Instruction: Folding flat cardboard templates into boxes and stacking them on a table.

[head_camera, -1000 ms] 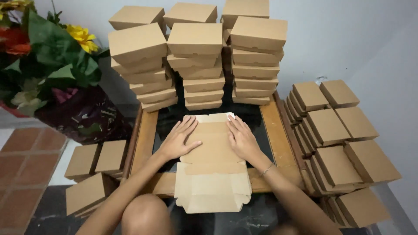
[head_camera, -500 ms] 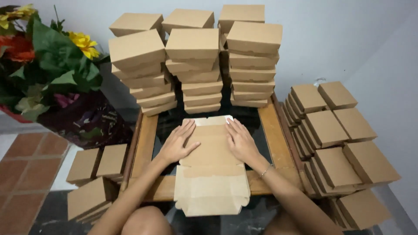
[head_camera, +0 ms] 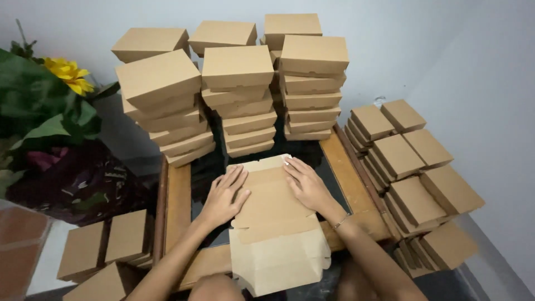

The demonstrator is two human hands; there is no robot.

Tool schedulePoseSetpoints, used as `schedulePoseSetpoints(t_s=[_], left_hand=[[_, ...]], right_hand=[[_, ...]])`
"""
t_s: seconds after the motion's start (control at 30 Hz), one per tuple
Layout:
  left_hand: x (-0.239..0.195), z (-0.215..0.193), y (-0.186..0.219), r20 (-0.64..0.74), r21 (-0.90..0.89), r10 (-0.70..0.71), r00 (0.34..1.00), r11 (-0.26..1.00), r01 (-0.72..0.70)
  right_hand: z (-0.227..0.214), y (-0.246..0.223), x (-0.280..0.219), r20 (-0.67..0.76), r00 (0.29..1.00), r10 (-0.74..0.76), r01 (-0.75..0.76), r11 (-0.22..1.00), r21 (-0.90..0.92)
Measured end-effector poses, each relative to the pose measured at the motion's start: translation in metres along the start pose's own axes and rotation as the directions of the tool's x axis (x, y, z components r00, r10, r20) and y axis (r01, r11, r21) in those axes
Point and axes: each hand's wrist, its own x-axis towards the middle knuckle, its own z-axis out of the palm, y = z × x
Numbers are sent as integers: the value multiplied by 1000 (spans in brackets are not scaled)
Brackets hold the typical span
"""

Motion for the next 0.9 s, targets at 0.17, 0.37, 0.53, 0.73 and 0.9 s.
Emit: schedulePoseSetpoints(t_s=[0.17, 0.37, 0.53, 0.73, 0.9], left_hand=[[4, -7, -12, 14, -235, 21, 1000, 972, -17], [12, -15, -26, 12, -454, 149, 989, 882, -128], [-1, -40, -10, 105, -591, 139, 985, 805, -50], [-10, -55, 2, 196, -638, 90, 976, 768, 57], [-7, -53, 2, 193, -571, 78, 978, 820, 47]], right_hand=[[0, 1, -2, -50, 996, 71, -65, 991, 119], [-2, 4, -1, -88, 994, 65, -48, 983, 179], [-5, 7, -2, -117, 986, 121, -76, 940, 332], [-9, 16, -1, -129, 967, 218, -134, 872, 470], [-14, 12, 2, -117, 964, 239, -142, 833, 534]])
